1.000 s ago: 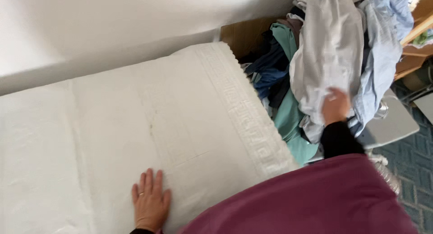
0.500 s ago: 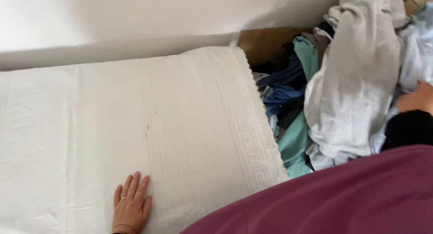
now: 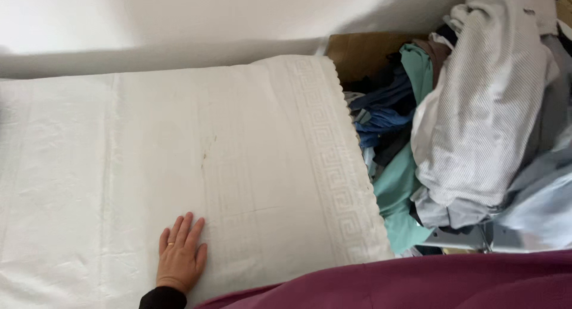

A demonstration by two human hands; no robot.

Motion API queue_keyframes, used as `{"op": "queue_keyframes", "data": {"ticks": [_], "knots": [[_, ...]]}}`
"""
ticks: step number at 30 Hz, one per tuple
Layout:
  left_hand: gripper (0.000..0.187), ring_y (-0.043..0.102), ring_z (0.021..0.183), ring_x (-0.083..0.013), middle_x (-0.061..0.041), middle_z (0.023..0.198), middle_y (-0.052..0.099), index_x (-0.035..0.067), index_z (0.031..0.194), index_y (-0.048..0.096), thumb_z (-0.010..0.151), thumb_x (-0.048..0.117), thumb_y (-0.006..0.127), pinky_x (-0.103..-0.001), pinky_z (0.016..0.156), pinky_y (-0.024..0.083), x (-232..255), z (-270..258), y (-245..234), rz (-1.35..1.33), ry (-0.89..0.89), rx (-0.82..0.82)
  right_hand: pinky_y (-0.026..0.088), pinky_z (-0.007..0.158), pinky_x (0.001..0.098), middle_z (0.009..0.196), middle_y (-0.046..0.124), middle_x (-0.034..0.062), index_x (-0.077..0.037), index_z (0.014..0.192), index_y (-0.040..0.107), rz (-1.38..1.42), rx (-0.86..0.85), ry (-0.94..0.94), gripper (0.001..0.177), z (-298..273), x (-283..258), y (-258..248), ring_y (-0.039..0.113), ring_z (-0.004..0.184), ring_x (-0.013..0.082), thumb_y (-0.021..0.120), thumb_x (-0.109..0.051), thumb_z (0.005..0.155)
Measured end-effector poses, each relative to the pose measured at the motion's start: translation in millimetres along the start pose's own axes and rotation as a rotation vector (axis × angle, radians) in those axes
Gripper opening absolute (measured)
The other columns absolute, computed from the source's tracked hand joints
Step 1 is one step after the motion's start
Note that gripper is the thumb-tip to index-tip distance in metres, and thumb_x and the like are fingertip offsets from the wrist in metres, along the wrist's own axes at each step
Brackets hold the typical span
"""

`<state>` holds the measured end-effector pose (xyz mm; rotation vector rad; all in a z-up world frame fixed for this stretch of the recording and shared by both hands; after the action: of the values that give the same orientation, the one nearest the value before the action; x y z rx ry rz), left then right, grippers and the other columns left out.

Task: The person folds two shirts on a surface by laying each one flat, smoothing the fabric, and folding the sides and bottom inward before placing them in a stack.

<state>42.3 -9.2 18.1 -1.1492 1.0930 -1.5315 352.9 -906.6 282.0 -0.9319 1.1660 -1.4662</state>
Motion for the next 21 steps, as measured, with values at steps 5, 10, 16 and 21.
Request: {"op": "queue_keyframes", "data": {"ticks": [5, 10, 16, 21], "knots": [[0.068, 0.033, 0.157, -0.0246, -0.005, 0.169, 0.037, 0.028, 0.155, 0.045, 0.089, 0.042, 0.051, -0.051, 0.127, 0.019, 0, 0, 3, -0.016, 0.004, -0.015, 0.048, 0.09, 0.0536, 0.116, 0.069, 0.0141, -0.016, 0.121, 0.068, 0.099, -0.069, -0.121, 0.034, -44, -84, 24, 0.066, 0.104, 0.0368, 0.057, -0.036, 0.096], [0.067, 0.031, 0.157, -0.0269, -0.007, 0.167, 0.038, 0.024, 0.154, 0.046, 0.089, 0.042, 0.051, -0.055, 0.125, 0.018, 0, -1, 2, -0.047, -0.009, -0.059, 0.044, 0.098, 0.0531, 0.118, 0.068, 0.0127, -0.015, 0.121, 0.065, 0.2, -0.126, -0.247, 0.032, -155, -263, 36, 0.063, 0.109, 0.0354, 0.05, -0.037, 0.101], [0.057, 0.039, 0.151, -0.0364, -0.016, 0.158, 0.049, 0.006, 0.153, 0.046, 0.099, 0.022, 0.051, -0.048, 0.123, 0.03, -12, 1, -17, -0.537, -0.092, 0.115, 0.026, 0.126, 0.0425, 0.16, 0.047, 0.0115, -0.01, 0.154, 0.045, 1.124, -0.602, -0.76, 0.051, -382, -568, 57, 0.044, 0.148, 0.0269, 0.044, -0.034, 0.109], [0.069, 0.039, 0.148, -0.0377, -0.022, 0.158, 0.045, -0.001, 0.155, 0.038, 0.089, 0.009, 0.053, -0.05, 0.124, 0.028, -33, 3, -14, -0.659, -0.195, 0.109, 0.035, 0.116, 0.0461, 0.152, 0.051, 0.0189, -0.01, 0.144, 0.054, 0.793, -0.533, -0.626, 0.058, -473, -577, 117, 0.046, 0.142, 0.0339, 0.069, -0.026, 0.09]]}}
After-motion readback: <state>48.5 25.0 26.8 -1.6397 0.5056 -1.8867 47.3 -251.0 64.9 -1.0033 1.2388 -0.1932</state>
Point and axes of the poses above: each hand's wrist, its own z-axis towards the middle knuckle, its own y-axis out of the palm, x = y × z, the point moved 4 cm from there along z, towards the middle knuckle
